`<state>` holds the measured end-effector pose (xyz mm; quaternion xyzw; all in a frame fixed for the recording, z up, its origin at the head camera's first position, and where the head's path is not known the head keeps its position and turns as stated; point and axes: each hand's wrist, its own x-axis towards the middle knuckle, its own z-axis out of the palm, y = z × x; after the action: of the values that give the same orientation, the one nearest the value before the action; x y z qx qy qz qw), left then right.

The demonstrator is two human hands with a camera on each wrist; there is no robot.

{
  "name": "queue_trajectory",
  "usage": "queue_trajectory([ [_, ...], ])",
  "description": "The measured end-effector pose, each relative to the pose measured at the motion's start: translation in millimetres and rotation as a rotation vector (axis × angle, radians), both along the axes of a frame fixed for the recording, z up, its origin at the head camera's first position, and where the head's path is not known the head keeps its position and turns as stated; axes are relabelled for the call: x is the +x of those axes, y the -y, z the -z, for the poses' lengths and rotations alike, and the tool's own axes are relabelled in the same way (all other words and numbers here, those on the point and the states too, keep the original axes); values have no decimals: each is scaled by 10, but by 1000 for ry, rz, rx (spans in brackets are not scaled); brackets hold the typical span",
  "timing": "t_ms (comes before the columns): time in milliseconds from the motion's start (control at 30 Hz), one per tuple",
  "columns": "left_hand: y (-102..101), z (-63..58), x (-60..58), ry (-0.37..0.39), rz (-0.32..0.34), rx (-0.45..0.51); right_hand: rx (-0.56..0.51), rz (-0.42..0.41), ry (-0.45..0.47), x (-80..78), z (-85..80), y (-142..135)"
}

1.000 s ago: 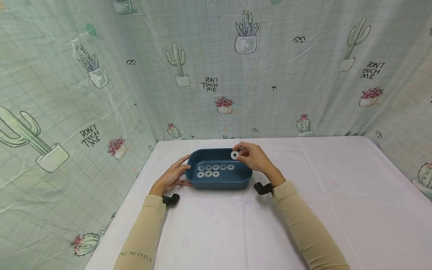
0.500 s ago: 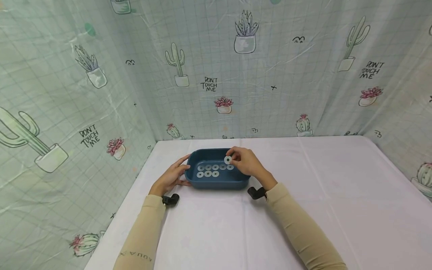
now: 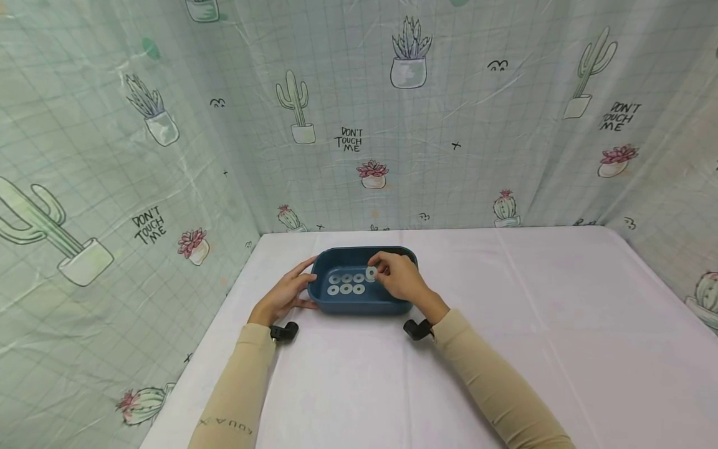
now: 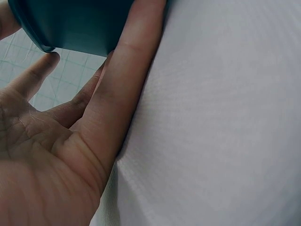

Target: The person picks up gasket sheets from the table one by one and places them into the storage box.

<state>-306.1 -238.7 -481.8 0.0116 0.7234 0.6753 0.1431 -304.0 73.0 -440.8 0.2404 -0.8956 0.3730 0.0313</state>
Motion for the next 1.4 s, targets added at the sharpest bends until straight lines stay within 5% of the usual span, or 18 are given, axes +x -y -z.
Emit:
queue_trajectory([
  [300, -11, -23, 4, -2, 1, -9, 21, 2, -17, 4, 42, 48],
  [1400, -14, -24, 21, 2, 5, -4, 174, -13, 260, -160, 78, 115],
])
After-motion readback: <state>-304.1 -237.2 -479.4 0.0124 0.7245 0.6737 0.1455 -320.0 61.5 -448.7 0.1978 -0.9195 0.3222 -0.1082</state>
